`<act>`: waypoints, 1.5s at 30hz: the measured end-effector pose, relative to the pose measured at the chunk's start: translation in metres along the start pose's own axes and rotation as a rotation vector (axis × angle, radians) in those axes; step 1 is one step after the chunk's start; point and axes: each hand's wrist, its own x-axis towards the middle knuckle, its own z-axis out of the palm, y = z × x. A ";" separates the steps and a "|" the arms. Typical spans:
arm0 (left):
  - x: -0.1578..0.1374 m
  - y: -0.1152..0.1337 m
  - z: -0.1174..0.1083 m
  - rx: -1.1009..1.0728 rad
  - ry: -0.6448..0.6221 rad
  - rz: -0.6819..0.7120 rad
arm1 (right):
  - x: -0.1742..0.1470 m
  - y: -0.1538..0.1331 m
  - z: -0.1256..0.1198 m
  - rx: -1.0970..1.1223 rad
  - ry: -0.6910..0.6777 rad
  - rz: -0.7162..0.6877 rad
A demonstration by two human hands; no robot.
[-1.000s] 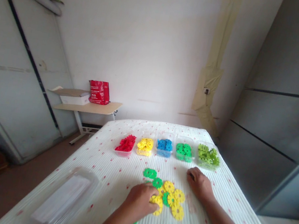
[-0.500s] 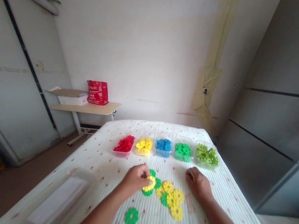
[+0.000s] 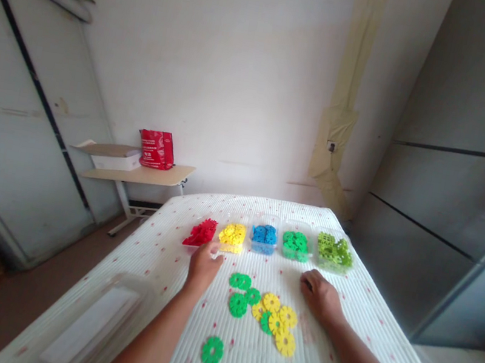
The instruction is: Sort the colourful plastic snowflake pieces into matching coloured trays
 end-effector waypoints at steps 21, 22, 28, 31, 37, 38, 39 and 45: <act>-0.058 -0.056 -0.008 0.139 0.015 0.164 | 0.025 -0.104 0.002 0.013 -0.341 -0.011; -0.058 -0.056 -0.007 0.139 0.015 0.163 | 0.024 -0.108 0.003 -0.010 -0.354 -0.007; -0.057 -0.057 -0.006 0.132 0.016 0.151 | 0.021 -0.113 0.008 0.045 -0.362 -0.023; -0.057 -0.056 -0.006 0.127 0.023 0.142 | 0.025 -0.111 0.006 0.120 -0.369 -0.009; -0.059 -0.055 -0.006 0.109 0.016 0.129 | 0.051 -0.118 0.004 0.291 -0.346 -0.033; -0.059 -0.054 -0.006 0.108 0.017 0.127 | 0.055 -0.120 0.007 0.312 -0.345 -0.030; -0.059 -0.054 -0.006 0.108 0.019 0.125 | 0.059 -0.123 0.011 0.328 -0.347 -0.027; -0.058 -0.054 -0.007 0.118 0.015 0.116 | 0.067 -0.139 0.036 0.318 -0.366 -0.023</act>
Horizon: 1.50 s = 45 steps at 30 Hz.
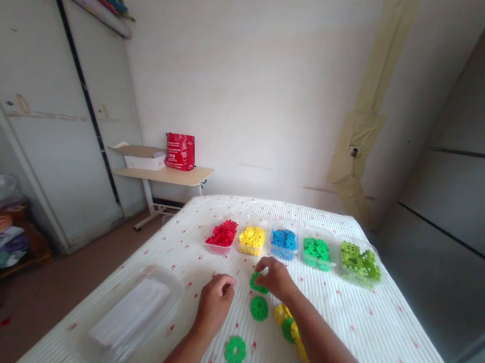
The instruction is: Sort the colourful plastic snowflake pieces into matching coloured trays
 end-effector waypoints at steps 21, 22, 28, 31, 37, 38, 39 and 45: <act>0.000 -0.001 0.002 -0.059 0.024 0.012 | 0.006 0.005 -0.013 -0.002 -0.089 0.022; 0.000 -0.001 0.002 -0.061 0.025 0.010 | 0.006 0.009 -0.016 0.000 -0.082 0.036; 0.000 0.000 0.002 -0.035 0.011 0.013 | -0.002 0.018 -0.012 -0.092 -0.094 0.082; 0.000 0.000 0.001 -0.013 0.007 0.018 | -0.004 0.016 -0.007 -0.153 -0.110 0.089; 0.001 -0.002 0.002 -0.001 -0.002 0.015 | -0.007 0.012 -0.008 -0.180 -0.105 0.086; 0.001 -0.002 0.002 -0.002 -0.002 0.017 | -0.008 0.012 -0.010 -0.170 -0.102 0.083; 0.001 -0.003 0.002 -0.004 -0.002 0.020 | -0.010 0.011 -0.012 -0.155 -0.102 0.079; 0.001 -0.002 0.002 -0.001 -0.006 0.019 | -0.025 0.022 -0.042 0.007 -0.106 0.095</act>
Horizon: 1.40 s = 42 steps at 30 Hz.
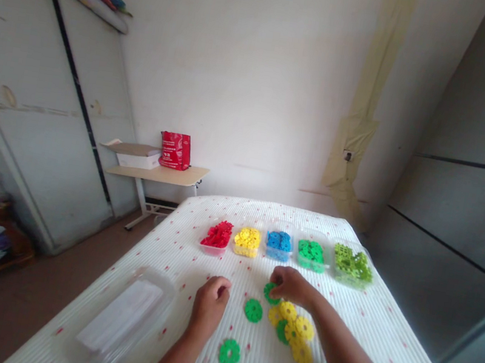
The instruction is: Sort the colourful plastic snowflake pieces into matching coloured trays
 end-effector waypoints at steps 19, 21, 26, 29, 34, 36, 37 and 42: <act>-0.001 0.000 0.001 0.041 -0.030 -0.006 | -0.052 0.084 -0.022 -0.264 0.403 0.056; -0.003 0.001 0.001 0.065 -0.046 0.010 | -0.057 0.093 -0.009 -0.293 0.402 0.071; -0.005 0.024 0.002 0.136 -0.157 0.091 | -0.053 0.096 0.001 -0.435 0.457 0.071; -0.002 0.048 0.008 0.200 -0.279 0.188 | -0.051 0.095 0.003 -0.465 0.474 0.085; 0.007 0.084 0.035 0.351 -0.453 0.178 | -0.052 0.096 0.004 -0.447 0.496 0.080; 0.008 0.094 0.047 0.405 -0.491 0.149 | -0.052 0.096 0.003 -0.437 0.497 0.077; 0.008 0.099 0.053 0.428 -0.504 0.135 | -0.052 0.096 0.003 -0.434 0.497 0.077; 0.009 0.105 0.071 0.319 -0.503 0.000 | -0.052 0.095 0.002 -0.429 0.495 0.081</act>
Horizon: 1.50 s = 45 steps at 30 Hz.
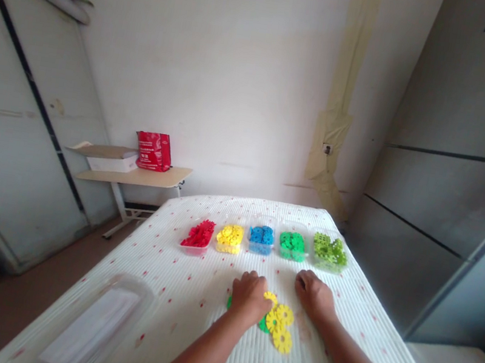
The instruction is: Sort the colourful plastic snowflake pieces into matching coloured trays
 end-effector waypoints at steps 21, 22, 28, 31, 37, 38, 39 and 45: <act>0.005 -0.043 -0.019 -0.221 -0.186 0.153 | 0.000 0.000 0.002 0.001 0.025 -0.001; 0.004 -0.042 -0.019 -0.187 -0.167 0.170 | 0.000 0.000 0.002 0.001 0.026 -0.001; -0.003 -0.032 -0.024 -0.019 -0.131 0.225 | 0.000 0.000 0.001 0.005 0.024 0.001; -0.011 -0.027 -0.022 0.024 -0.111 0.251 | 0.000 0.000 0.000 0.006 0.017 0.001; -0.015 -0.037 -0.021 -0.273 -0.066 0.131 | -0.001 -0.002 -0.001 0.003 0.008 0.010; -0.010 -0.041 -0.026 -0.395 -0.065 0.067 | -0.001 -0.002 -0.001 0.004 0.006 0.012; -0.002 -0.044 -0.033 -0.537 -0.055 -0.009 | -0.001 -0.003 -0.002 0.004 0.004 0.014; 0.063 -0.059 -0.086 -0.686 0.238 -0.152 | -0.001 -0.003 -0.003 0.010 -0.004 0.016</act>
